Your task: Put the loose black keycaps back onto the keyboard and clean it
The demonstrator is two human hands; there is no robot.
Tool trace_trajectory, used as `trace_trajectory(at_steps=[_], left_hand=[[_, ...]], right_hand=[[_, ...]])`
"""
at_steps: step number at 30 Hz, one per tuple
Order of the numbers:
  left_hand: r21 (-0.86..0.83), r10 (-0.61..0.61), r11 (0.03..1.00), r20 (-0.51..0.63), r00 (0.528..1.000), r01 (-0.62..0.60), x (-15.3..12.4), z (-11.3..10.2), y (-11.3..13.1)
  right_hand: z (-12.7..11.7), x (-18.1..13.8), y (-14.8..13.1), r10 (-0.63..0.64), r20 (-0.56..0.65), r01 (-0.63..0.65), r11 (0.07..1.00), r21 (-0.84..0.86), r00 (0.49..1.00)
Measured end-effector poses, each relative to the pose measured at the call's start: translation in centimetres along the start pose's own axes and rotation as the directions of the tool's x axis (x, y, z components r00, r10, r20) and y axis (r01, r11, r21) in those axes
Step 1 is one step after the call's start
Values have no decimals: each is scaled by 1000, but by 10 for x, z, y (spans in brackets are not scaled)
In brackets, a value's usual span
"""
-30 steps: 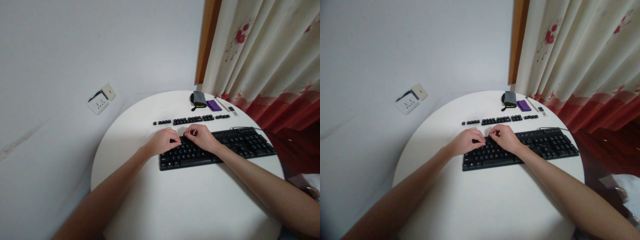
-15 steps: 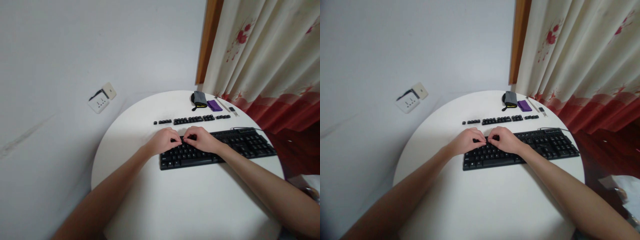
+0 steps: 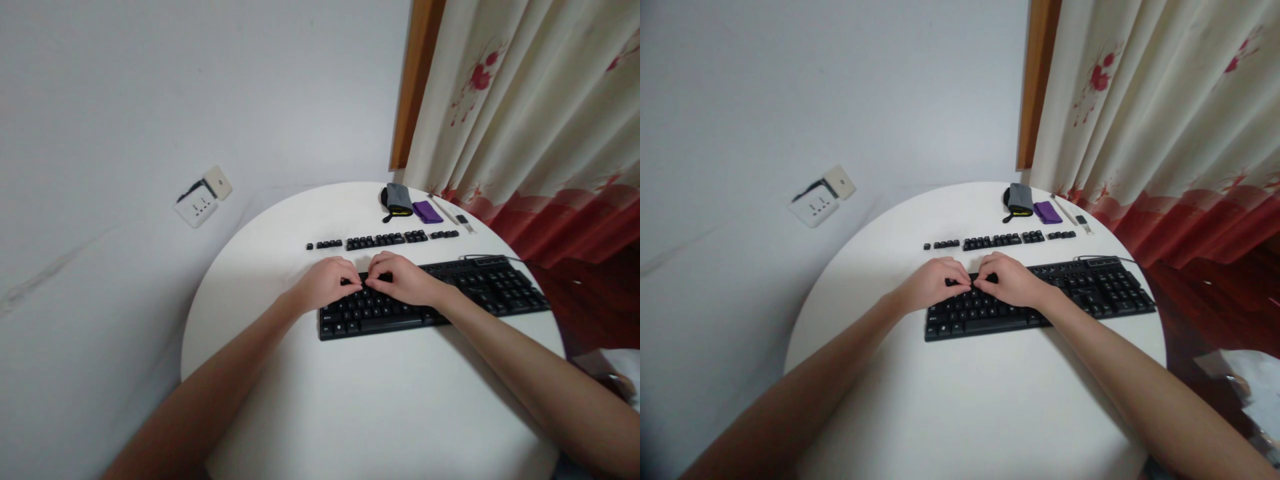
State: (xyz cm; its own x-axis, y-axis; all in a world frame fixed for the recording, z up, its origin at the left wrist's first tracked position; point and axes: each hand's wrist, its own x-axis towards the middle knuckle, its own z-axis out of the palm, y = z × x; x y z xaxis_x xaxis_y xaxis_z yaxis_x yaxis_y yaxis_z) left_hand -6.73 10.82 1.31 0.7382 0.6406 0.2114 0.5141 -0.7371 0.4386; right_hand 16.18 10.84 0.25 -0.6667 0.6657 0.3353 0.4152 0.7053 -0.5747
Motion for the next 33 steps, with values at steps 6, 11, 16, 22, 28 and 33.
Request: trace_trajectory(at_steps=[6, 11, 16, 22, 28, 33], left_hand=[[240, -19, 971, 26, 999, 13, -4, -3, 21], [320, -30, 947, 36, 999, 17, -4, -2, 29], [295, -35, 955, 43, 998, 21, -4, -4, 26], [281, -79, 957, -3, 997, 77, -2, 2, 29], [268, -116, 950, -168, 979, 159, 0, 6, 17], [183, -85, 974, -258, 962, 135, -1, 1, 6]], right_hand=[[-7, -2, -8, -11, 66, 20, 992, -128, 998], [-13, -2, -18, 27, 146, 11, 966, -258, 989], [-13, -2, -18, 80, 169, -29, 960, -280, 982], [-10, -3, -11, 34, 125, -9, 980, -200, 992], [-14, -2, -10, -43, -32, 35, 976, -215, 999], [-15, -3, -9, -44, -27, 39, 986, -160, 999]])
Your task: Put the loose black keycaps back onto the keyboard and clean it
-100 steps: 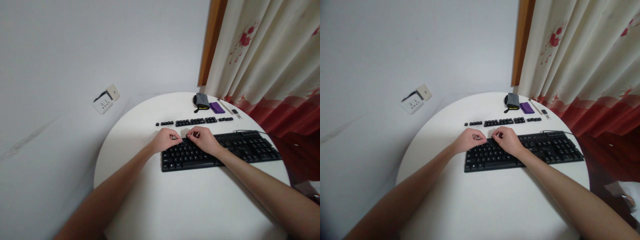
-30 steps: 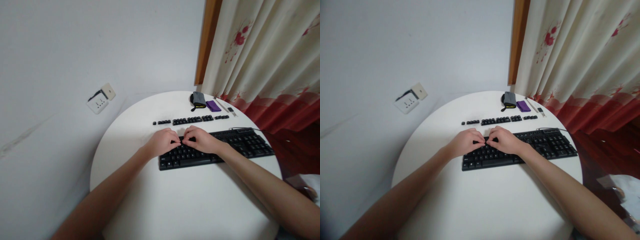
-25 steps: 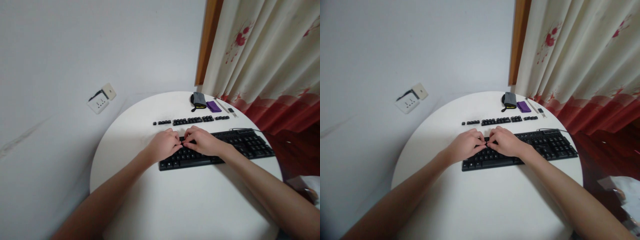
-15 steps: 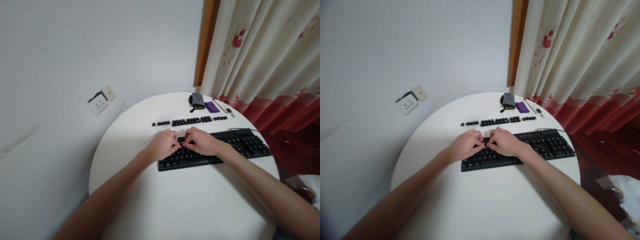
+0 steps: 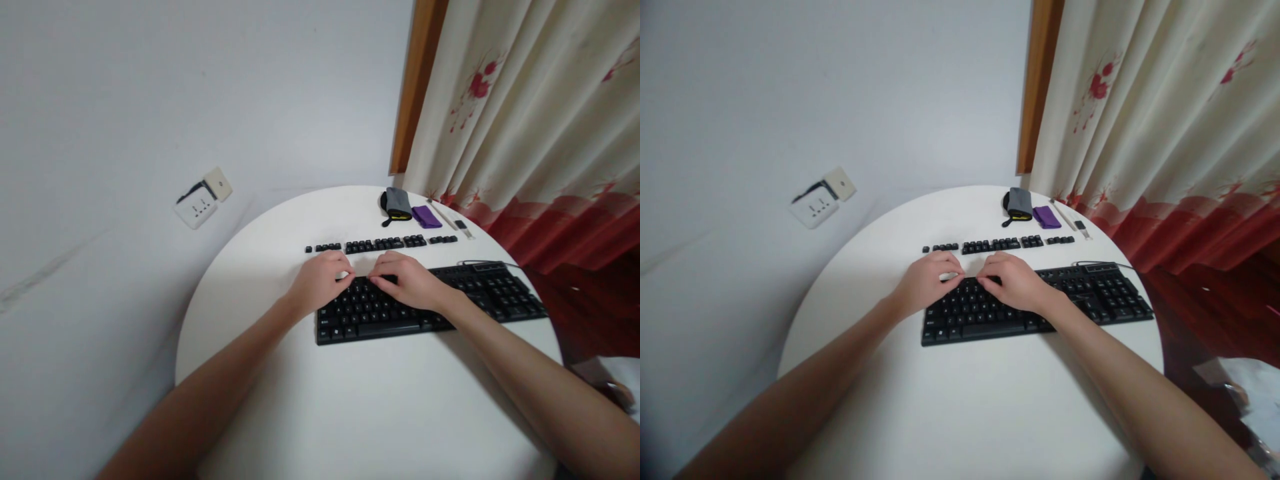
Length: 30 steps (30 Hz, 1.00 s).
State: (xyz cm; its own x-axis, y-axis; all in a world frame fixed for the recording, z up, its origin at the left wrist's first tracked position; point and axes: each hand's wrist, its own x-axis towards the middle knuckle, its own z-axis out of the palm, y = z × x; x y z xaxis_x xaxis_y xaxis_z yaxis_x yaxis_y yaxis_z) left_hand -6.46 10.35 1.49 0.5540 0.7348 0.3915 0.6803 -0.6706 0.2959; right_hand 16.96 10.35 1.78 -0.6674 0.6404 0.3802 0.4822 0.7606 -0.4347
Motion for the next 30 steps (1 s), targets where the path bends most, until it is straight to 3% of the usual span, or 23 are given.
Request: trace_trajectory(at_steps=[4, 7, 13, 19, 24, 30], left_hand=[[-56, 122, 992, 141, 982, -115, -1, 0, 0], [-53, 137, 990, 198, 971, -129, -1, 0, 1], [-59, 76, 996, 174, 982, -67, -2, -5, 12], [40, 56, 996, 364, 930, -76, -14, 5, 32], [97, 19, 993, 405, 914, -64, -17, 5, 37], [66, 21, 996, 465, 885, -59, -23, -18, 13]], right_hand=[[7, -1, 0, -28, 86, 28, 1000, -2, 996], [9, 0, -1, -34, 105, 36, 999, -17, 994], [7, 0, 0, 67, -140, -70, 997, -14, 988], [7, 2, 7, 168, -446, -159, 986, 57, 879], [4, 2, 9, 198, -507, -181, 980, 83, 839], [2, 3, 5, 232, -510, -212, 972, 100, 828]])
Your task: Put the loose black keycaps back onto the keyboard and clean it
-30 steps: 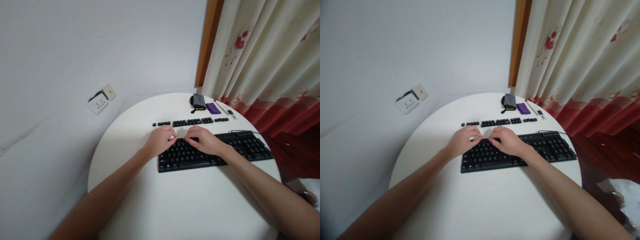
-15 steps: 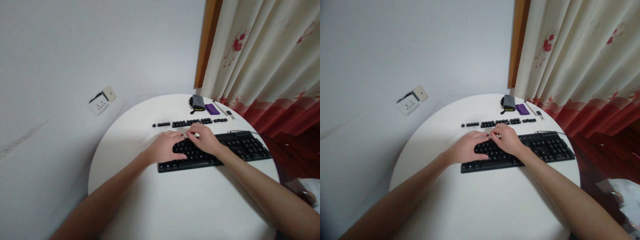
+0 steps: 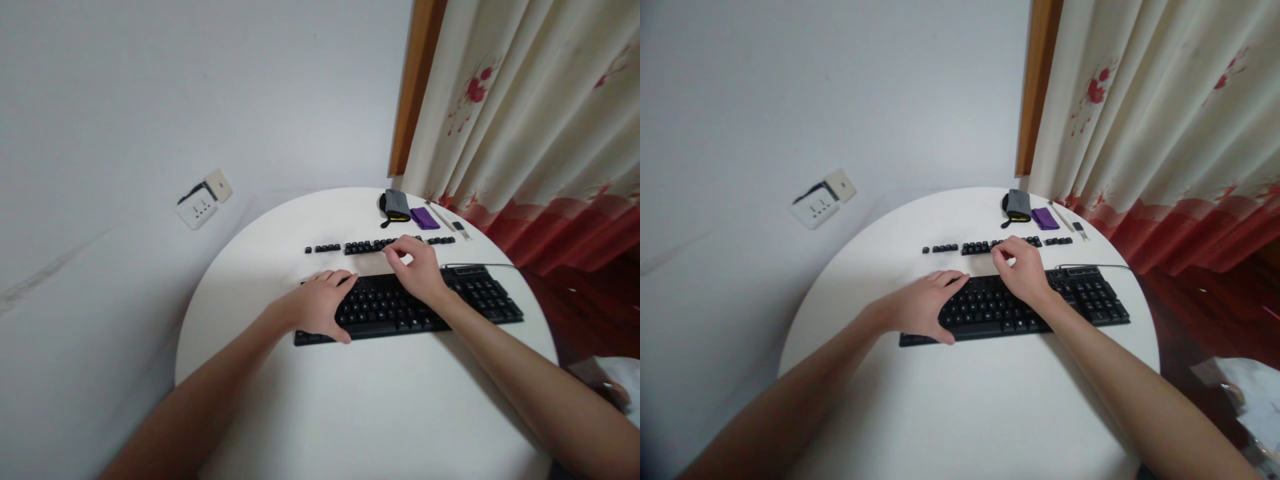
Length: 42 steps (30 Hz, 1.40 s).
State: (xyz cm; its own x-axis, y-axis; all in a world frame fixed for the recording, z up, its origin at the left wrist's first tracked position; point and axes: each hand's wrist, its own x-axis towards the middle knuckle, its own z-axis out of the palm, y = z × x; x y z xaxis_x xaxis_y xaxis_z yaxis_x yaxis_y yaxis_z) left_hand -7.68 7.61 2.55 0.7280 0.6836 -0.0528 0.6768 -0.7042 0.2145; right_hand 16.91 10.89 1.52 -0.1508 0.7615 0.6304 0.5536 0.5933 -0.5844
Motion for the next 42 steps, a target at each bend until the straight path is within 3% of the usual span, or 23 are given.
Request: trace_trajectory(at_steps=[3, 5, 9, 11, 17, 23, 33, 42], left_hand=[[-126, -5, 992, -11, 1000, 3, -1, -7, -14], [-225, -87, 972, -94, 992, 64, 5, -8, -21], [-299, -282, 938, -358, 890, 177, 23, 4, -32], [-285, -316, 936, -421, 850, 207, 29, 12, -39], [-150, -295, 955, -370, 881, 257, 33, 23, -52], [-180, -316, 946, -305, 898, 271, 36, 13, -53], [-69, -455, 886, -317, 832, 459, 76, 9, -43], [-1, -336, 928, -429, 839, 372, 67, 26, -45]], right_hand=[[-1, 1, 0, 15, -20, -15, 1000, 2, 1000], [0, 2, 2, 26, -27, -26, 1000, 8, 999], [4, 1, 7, 37, 7, -37, 999, 13, 999], [8, -1, 10, 44, 60, -45, 999, 6, 997], [19, -4, 21, 63, 268, -47, 997, -66, 961], [22, -6, 21, 94, 427, 2, 976, -220, 899], [20, -6, 20, 99, 458, 13, 972, -236, 884], [23, -7, 25, 86, 439, 22, 972, -235, 894]])
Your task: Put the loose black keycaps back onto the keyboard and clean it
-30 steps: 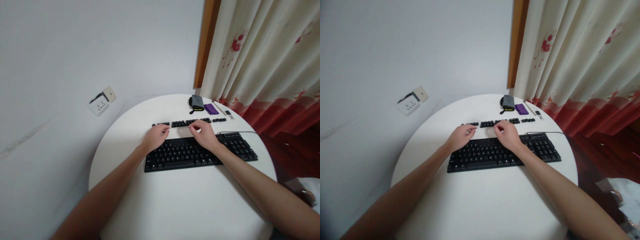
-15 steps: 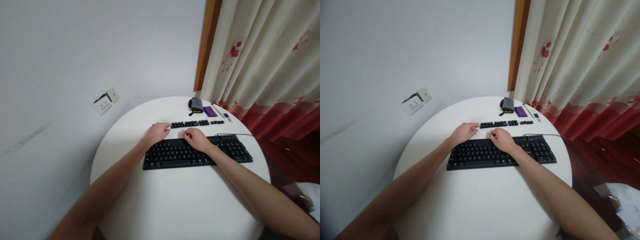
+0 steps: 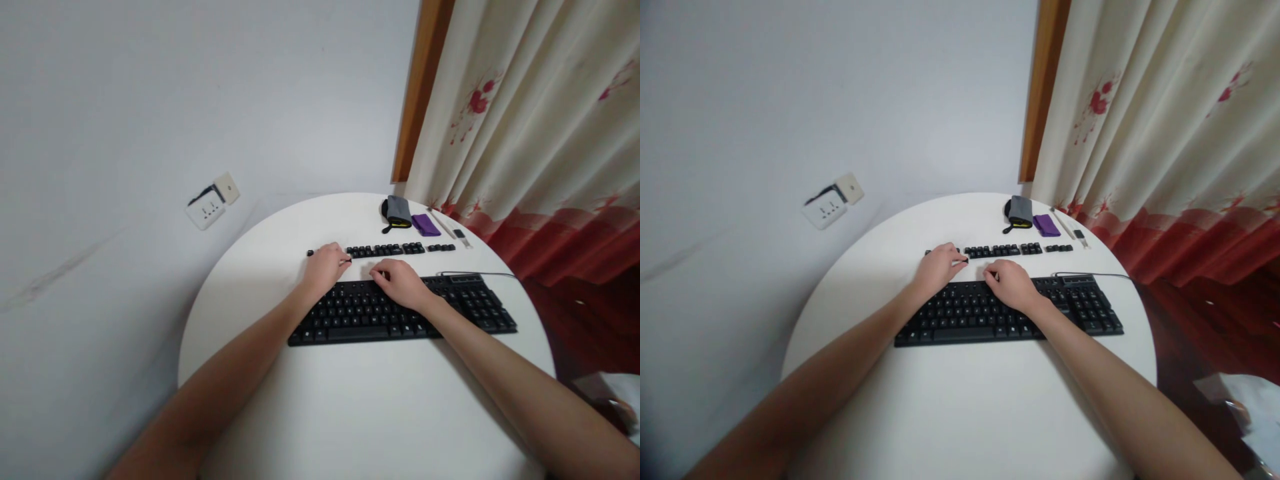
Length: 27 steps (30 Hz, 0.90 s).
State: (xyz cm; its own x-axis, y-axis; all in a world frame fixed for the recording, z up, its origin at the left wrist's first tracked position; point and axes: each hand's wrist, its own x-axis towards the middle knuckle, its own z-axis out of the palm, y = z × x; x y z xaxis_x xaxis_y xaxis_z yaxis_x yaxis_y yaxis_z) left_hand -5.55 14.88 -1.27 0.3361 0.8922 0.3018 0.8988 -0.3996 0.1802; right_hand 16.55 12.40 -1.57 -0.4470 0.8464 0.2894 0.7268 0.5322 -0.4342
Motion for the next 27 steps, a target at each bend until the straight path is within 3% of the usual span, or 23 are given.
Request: trace_trajectory(at_steps=[7, 12, 17, 23, 27], left_hand=[[-59, 34, 998, -23, 999, -36, 0, 0, 2], [-27, -8, 1000, 10, 1000, 8, -1, 0, 2], [-10, 18, 1000, -11, 1000, -18, -2, 0, 2], [-16, 22, 1000, -10, 1000, -22, -1, 2, 1], [-4, 3, 1000, 23, 1000, -3, 1, 1, 2]], right_hand=[[2, 19, -11, 27, -119, -40, 993, -108, 993], [10, 44, -26, -24, -20, 16, 949, -316, 1000], [15, 62, -24, -119, 47, 126, 843, -524, 992], [13, 62, -23, -253, 132, 282, 777, -562, 958], [12, 58, -26, -223, 134, 260, 798, -544, 966]])
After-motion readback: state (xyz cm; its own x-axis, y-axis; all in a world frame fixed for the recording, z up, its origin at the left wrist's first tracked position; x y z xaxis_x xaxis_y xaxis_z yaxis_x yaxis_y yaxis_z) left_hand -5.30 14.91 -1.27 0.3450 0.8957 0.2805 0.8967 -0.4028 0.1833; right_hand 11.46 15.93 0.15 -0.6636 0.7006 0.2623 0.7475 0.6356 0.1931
